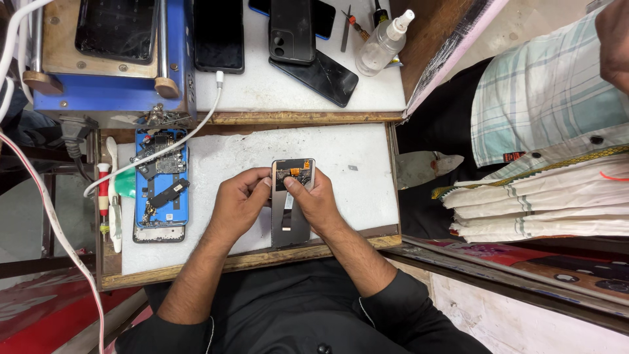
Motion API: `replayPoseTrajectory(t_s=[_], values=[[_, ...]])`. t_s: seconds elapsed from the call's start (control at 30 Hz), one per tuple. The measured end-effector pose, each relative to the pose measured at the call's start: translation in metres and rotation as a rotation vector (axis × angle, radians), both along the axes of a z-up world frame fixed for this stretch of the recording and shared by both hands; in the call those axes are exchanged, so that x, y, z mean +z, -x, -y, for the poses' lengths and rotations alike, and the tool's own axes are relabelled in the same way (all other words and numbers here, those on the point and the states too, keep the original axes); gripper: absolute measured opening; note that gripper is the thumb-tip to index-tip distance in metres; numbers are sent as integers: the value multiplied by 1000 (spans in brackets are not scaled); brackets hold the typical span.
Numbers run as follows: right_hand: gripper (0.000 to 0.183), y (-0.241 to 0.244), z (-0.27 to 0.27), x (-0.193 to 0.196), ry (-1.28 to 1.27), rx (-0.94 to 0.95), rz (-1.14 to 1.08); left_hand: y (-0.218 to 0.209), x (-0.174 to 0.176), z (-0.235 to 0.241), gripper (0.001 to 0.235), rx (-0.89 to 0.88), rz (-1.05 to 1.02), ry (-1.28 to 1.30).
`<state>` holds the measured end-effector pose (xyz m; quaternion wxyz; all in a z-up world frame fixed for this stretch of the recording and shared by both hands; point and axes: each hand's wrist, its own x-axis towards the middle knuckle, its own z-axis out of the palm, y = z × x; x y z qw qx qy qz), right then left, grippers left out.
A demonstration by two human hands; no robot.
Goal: The person disassembles a smartphone, removes the back cover, and manipulates internal components including ribbon cables and connectors. They handle multiple phones and tools on a cluttered workbench, occasionally adjusting parts and inspecting the device internals.
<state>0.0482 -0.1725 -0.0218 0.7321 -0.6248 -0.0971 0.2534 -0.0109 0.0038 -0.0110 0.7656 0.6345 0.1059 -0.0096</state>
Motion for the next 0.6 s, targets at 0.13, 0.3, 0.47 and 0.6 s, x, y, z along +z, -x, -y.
replayPoseTrajectory(t_s=[0.13, 0.3, 0.47, 0.6], values=[[33, 0, 2, -3, -9, -3, -1, -2, 0, 0, 27, 4, -42, 4], [34, 0, 2, 2, 9, -4, 17, 0, 3, -1, 29, -38, 14, -20], [36, 0, 2, 5, 43, -17, -31, 3, 3, -2, 32, -64, 56, 12], [35, 0, 2, 3, 23, 4, 0, -2, -2, -1, 27, -26, -23, 42]])
